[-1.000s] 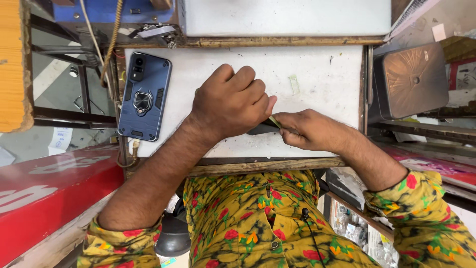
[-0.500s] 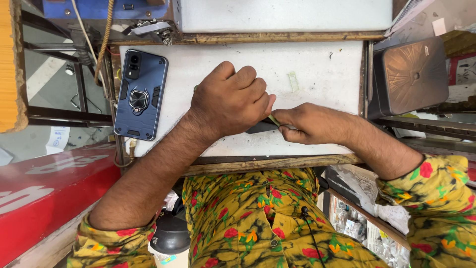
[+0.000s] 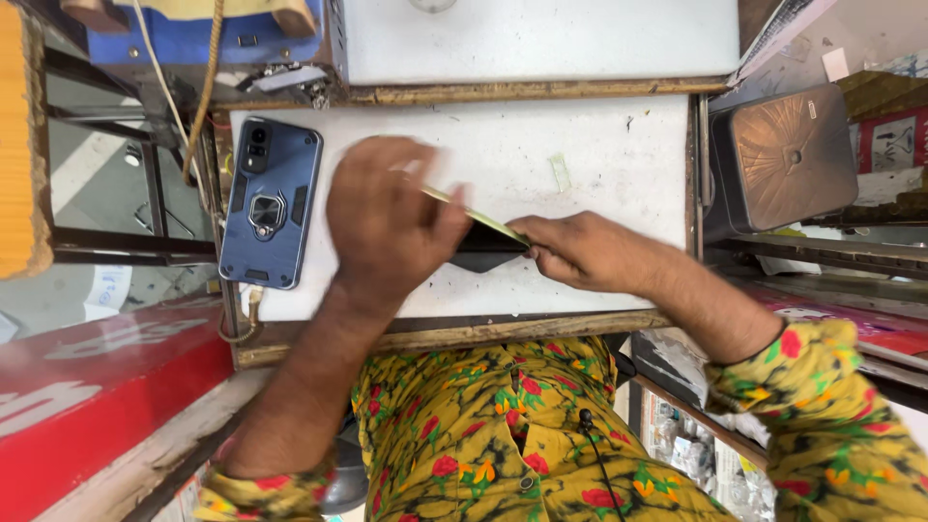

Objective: The person removes the back cover of a light green smartphone, exposing the internal components. They then use a red-handled screwdriver to unscrew and remove a small metal bracket from the motherboard area.

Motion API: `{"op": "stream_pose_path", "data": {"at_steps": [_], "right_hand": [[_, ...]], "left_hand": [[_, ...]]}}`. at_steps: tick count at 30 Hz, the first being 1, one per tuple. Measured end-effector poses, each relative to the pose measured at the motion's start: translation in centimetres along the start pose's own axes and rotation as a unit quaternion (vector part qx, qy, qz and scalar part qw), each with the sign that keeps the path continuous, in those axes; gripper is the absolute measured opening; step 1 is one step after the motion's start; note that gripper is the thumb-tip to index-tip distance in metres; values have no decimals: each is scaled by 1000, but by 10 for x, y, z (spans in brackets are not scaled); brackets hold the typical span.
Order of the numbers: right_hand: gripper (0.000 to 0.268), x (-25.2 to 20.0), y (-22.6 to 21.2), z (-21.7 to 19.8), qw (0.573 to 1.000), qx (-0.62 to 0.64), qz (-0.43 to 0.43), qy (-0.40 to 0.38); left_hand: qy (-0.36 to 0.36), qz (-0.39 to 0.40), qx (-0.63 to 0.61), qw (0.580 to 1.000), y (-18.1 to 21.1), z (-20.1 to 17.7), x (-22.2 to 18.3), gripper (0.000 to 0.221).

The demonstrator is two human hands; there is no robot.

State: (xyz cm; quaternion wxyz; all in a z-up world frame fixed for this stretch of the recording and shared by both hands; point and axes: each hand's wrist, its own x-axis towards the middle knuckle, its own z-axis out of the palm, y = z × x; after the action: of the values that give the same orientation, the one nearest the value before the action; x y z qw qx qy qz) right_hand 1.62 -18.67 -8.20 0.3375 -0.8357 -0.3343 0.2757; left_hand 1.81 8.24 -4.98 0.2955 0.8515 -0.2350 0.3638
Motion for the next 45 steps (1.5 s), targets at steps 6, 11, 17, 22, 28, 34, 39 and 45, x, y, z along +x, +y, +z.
{"op": "stream_pose_path", "data": {"at_steps": [6,11,17,22,28,34,39,45], "right_hand": [[40,-6,6,16,996,-3,-37,81],[40,-3,-6,15,998,0,11,60],[39,-6,0,28,993,-3,-31,118],[37,-2,4,33,992,-12,-45,119],[39,-3,10,35,992,-28,-48,112],[43,-5,12,37,991,-24,-58,117],[46,-4,14,38,992,-26,-57,109],[44,-6,18,40,991,-32,-67,109]], "left_hand": [[13,-288,-123,950,0,12,-40,21],[7,-288,-64,955,-1,18,-32,15],[18,-286,-66,956,3,19,-16,20],[34,-292,-66,954,-1,15,-11,17],[36,-269,-85,959,-5,18,-16,18],[24,-238,-84,967,-11,22,-20,20],[10,-221,-88,971,-12,22,-14,20],[-2,-205,-96,974,-14,25,-10,20]]}}
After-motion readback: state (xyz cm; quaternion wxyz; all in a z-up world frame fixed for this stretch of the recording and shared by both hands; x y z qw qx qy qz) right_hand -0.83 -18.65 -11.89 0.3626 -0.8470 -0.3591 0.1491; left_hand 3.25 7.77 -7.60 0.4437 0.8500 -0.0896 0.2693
